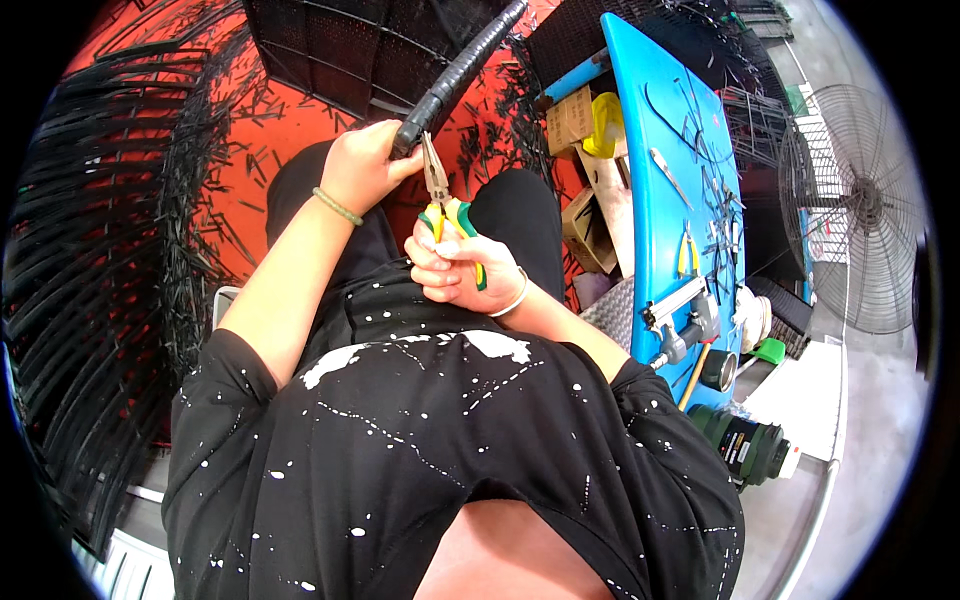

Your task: The person repairs a black wicker chair frame using a pneumatic staple gun, pliers, and a metal file. They repeatedly staple a black strap to the frame, trim excess material with pliers, and smooth the edges with a file.

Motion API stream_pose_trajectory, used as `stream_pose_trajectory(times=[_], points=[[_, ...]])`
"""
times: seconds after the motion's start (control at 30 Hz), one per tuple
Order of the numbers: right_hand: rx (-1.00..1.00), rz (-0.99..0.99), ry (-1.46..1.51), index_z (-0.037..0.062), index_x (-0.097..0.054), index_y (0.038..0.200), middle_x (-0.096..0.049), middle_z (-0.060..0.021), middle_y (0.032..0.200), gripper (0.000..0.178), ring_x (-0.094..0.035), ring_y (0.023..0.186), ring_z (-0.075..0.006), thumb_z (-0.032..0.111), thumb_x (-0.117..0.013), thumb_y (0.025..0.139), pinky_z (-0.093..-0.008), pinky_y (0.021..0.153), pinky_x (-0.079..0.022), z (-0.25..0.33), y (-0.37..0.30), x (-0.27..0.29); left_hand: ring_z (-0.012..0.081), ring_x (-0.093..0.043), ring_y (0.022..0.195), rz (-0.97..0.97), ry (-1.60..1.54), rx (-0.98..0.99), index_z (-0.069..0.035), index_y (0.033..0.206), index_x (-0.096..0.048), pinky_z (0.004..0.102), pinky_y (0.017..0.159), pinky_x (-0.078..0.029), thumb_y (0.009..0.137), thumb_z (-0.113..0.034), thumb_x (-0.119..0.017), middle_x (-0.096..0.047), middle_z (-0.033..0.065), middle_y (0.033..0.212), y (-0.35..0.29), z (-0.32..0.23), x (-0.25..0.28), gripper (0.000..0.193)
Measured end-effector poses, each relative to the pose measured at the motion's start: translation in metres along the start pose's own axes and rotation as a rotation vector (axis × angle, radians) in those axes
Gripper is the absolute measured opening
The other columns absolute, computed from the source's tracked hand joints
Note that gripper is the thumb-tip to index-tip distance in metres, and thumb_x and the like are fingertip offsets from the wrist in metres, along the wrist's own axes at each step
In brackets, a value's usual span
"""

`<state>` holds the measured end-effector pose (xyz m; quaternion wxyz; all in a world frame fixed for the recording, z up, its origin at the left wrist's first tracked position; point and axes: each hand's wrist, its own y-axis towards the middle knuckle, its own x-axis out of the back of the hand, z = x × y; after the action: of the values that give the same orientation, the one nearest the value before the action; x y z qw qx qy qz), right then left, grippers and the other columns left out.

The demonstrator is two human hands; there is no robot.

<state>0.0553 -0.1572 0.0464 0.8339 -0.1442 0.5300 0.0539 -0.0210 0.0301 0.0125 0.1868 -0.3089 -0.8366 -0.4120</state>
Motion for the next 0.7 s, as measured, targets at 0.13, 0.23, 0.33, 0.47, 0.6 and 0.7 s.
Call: stream_pose_trajectory(times=[0.13, 0.23, 0.33, 0.47, 0.6, 0.7], points=[[0.13, -0.449, -0.619, 0.0086, -0.049, 0.094, -0.045, 0.0029, 0.076, 0.016, -0.039, 0.059, -0.0021, 0.009, -0.063, 0.086, -0.0192, 0.048, -0.031, 0.003, -0.005, 0.006, 0.0285, -0.063, 0.063, 0.0, -0.024, -0.027, -0.007, 0.081, -0.063, 0.0366, 0.057, -0.051, 0.077, -0.028, -0.072, -0.062, 0.0088, 0.071, -0.001, 0.002, 0.003, 0.024], [0.287, -0.506, -0.948, 0.0072, -0.049, 0.093, -0.047, 0.0031, 0.081, 0.02, -0.045, 0.069, -0.0038, 0.002, -0.064, 0.082, -0.021, 0.061, -0.04, 0.004, -0.008, 0.019, 0.0285, -0.063, 0.063, 0.019, -0.051, -0.034, -0.007, 0.079, -0.062, 0.0369, 0.056, -0.05, 0.077, -0.029, -0.072, -0.062, 0.0088, 0.071, -0.001, 0.003, 0.001, 0.024], [0.289, -0.544, -1.0, 0.0061, -0.05, 0.095, -0.047, 0.0033, 0.083, 0.022, -0.046, 0.076, -0.0054, 0.0, -0.065, 0.08, -0.0221, 0.07, -0.041, 0.005, -0.016, 0.011, 0.0275, -0.062, 0.06, 0.034, -0.047, -0.072, -0.007, 0.075, -0.06, 0.0364, 0.055, -0.05, 0.077, -0.026, -0.071, -0.06, 0.0084, 0.067, -0.001, 0.002, -0.001, 0.023], [0.373, -0.636, -1.207, 0.0054, -0.053, 0.093, -0.05, 0.0016, 0.078, 0.02, -0.049, 0.07, -0.0064, 0.003, -0.067, 0.079, -0.0231, 0.066, -0.043, 0.004, -0.037, 0.002, 0.0251, -0.062, 0.058, 0.056, -0.046, -0.16, -0.007, 0.075, -0.06, 0.0352, 0.053, -0.05, 0.075, -0.02, -0.072, -0.059, 0.0068, 0.065, -0.001, -0.011, -0.005, 0.017], [0.505, -0.898, -2.038, 0.0051, -0.057, 0.092, -0.057, -0.0117, 0.074, 0.023, -0.058, 0.062, -0.028, 0.009, -0.068, 0.073, -0.0325, 0.059, -0.047, 0.032, -0.056, -0.01, 0.024, -0.062, 0.059, 0.085, -0.042, -0.226, -0.008, 0.074, -0.059, 0.0342, 0.054, -0.051, 0.074, -0.021, -0.072, -0.059, 0.0058, 0.066, -0.002, -0.017, -0.014, 0.018], [0.33, -0.776, -1.677, 0.0046, -0.053, 0.093, -0.054, -0.0052, 0.075, 0.022, -0.056, 0.064, -0.016, 0.009, -0.068, 0.076, -0.0311, 0.06, -0.047, 0.022, -0.073, -0.008, 0.0236, -0.062, 0.058, 0.08, -0.084, -0.273, -0.008, 0.074, -0.059, 0.0337, 0.054, -0.05, 0.075, -0.022, -0.071, -0.058, 0.0054, 0.066, -0.003, -0.024, -0.021, 0.018]])
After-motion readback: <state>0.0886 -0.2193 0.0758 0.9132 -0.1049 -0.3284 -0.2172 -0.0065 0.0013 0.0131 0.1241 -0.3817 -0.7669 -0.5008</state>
